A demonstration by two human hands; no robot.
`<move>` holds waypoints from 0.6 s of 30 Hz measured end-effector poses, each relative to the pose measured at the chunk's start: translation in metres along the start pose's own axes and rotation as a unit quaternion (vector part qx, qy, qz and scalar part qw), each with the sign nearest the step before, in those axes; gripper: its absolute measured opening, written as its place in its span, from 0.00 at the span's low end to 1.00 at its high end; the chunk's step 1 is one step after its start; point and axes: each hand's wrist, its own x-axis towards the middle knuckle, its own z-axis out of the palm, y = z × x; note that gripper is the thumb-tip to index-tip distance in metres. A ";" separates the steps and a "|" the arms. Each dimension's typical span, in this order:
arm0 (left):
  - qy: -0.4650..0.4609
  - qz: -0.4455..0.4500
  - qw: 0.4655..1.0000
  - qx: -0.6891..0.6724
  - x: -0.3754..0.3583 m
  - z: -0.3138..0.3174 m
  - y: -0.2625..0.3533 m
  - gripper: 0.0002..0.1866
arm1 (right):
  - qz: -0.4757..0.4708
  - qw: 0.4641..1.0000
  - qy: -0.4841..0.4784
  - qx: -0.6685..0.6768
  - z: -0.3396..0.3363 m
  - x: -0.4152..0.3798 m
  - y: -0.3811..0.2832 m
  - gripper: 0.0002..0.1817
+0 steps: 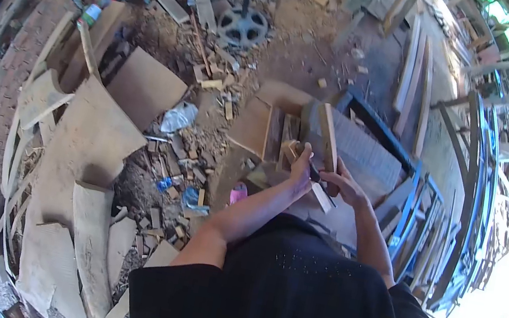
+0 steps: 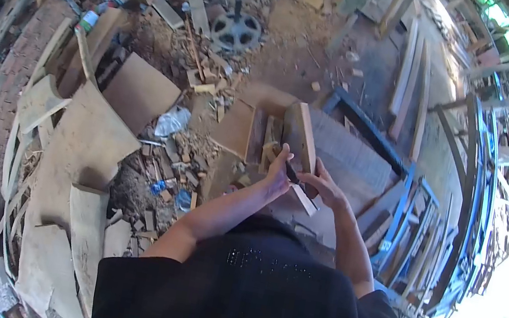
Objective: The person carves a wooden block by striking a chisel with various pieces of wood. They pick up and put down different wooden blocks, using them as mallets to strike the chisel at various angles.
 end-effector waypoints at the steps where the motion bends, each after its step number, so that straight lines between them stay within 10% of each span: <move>1: 0.031 -0.033 0.998 0.034 0.007 -0.007 -0.016 0.47 | -0.004 1.000 -0.005 0.010 -0.011 -0.005 0.014 0.29; 7: -0.061 -0.220 0.969 0.090 -0.068 0.028 -0.011 0.56 | 0.100 0.977 -0.012 0.190 -0.015 -0.060 0.038 0.37; 10: -0.145 -0.139 0.970 0.138 -0.037 0.005 -0.031 0.31 | 0.034 0.979 0.017 0.200 -0.016 -0.062 0.059 0.37; 16: -0.133 0.051 0.896 0.421 0.012 -0.060 -0.032 0.22 | -0.040 0.982 0.124 0.139 -0.035 -0.076 0.084 0.23; 18: -0.114 0.397 0.602 0.683 -0.011 -0.063 -0.007 0.17 | -0.032 0.973 0.177 0.143 -0.037 -0.082 0.084 0.26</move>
